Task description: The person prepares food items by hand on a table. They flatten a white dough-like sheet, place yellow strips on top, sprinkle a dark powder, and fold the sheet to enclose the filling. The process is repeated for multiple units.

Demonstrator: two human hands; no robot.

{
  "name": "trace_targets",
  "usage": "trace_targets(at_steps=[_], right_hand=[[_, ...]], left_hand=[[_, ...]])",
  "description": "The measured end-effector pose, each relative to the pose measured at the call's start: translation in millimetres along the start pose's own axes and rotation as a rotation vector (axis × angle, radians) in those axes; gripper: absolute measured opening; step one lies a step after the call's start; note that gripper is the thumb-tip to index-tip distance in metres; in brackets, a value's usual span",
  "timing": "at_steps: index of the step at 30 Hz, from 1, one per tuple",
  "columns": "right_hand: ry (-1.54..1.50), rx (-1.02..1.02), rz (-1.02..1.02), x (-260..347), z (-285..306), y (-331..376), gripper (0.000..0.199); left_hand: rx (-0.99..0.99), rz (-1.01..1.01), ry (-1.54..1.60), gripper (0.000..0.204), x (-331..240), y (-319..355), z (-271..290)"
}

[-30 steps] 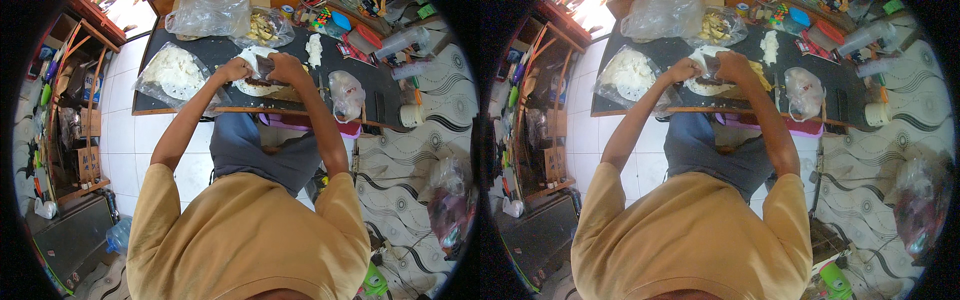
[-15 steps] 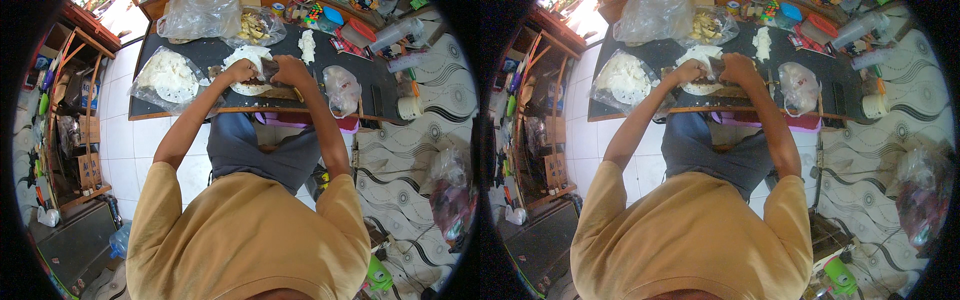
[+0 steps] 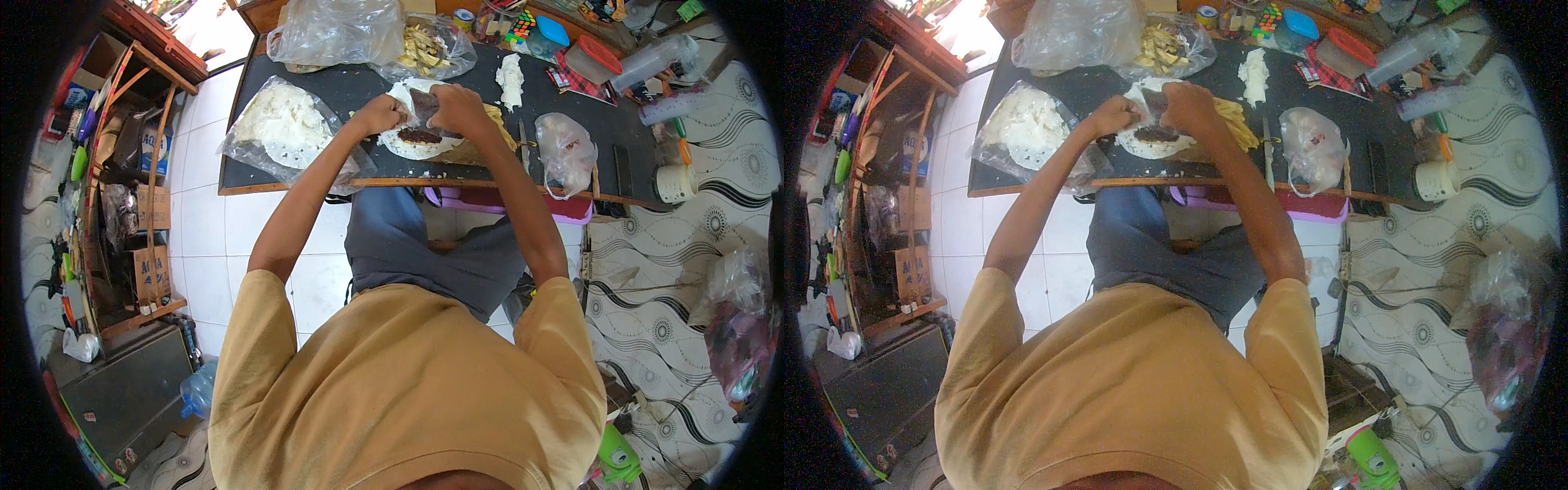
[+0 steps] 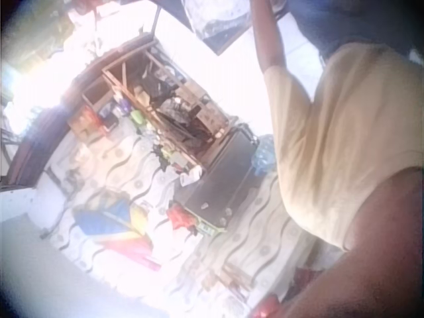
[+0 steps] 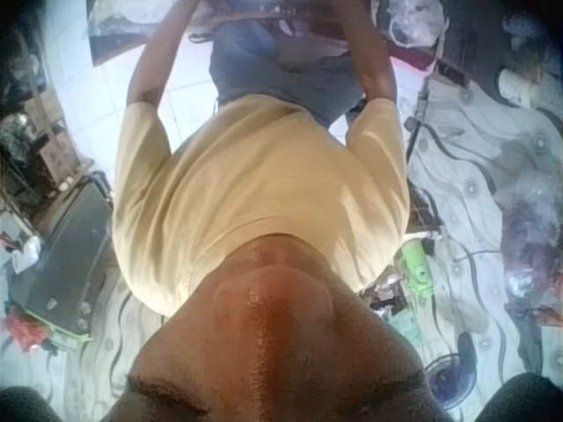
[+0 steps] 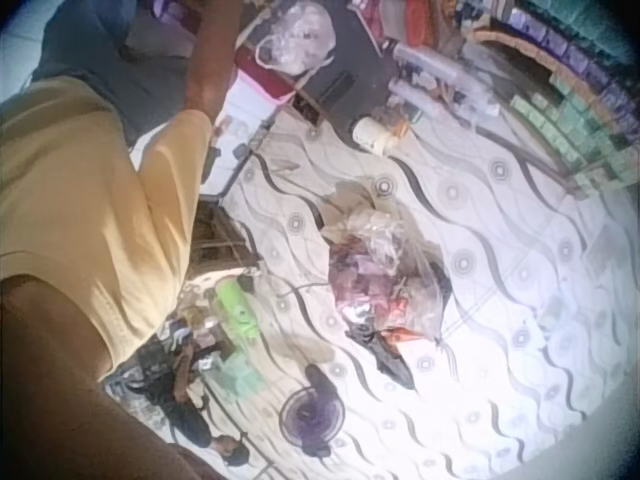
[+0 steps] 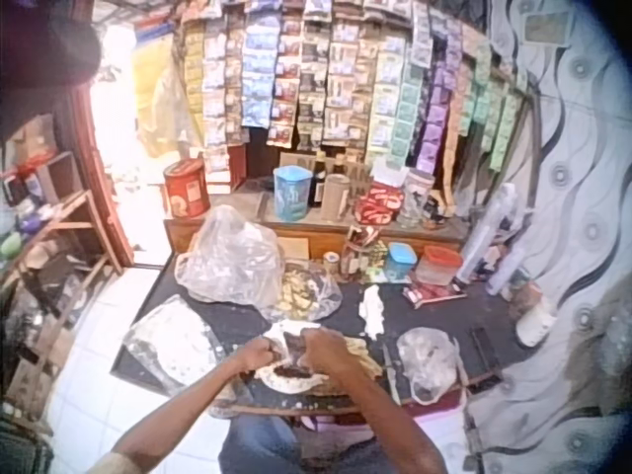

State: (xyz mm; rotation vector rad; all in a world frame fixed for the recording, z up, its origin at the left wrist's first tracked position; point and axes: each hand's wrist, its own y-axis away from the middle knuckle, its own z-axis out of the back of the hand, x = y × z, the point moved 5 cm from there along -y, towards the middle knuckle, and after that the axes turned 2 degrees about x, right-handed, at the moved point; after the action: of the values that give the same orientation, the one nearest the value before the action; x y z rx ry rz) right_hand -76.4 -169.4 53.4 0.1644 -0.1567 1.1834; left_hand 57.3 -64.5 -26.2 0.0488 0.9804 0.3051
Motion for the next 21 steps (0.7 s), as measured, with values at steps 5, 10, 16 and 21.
trace_targets(at_steps=[5,10,16,21], right_hand=[[-0.011,0.079,-0.024,-4.5,2.7,3.4,0.064],[-0.146,-0.008,-0.075,-20.9,9.3,26.7,0.06],[-0.658,-0.195,-0.127,-61.4,-14.4,61.1,0.075],[-1.151,-0.333,-0.245,-71.6,-48.6,81.6,0.065]], left_hand=[[0.035,-0.016,0.003,0.028,-7.0,-0.7,-2.3],[0.077,-0.021,0.049,0.03,-23.4,1.4,-8.7],[-0.277,0.082,0.206,0.03,-44.6,11.2,-2.8],[-0.31,0.025,0.445,0.047,-54.0,31.1,-17.3]])
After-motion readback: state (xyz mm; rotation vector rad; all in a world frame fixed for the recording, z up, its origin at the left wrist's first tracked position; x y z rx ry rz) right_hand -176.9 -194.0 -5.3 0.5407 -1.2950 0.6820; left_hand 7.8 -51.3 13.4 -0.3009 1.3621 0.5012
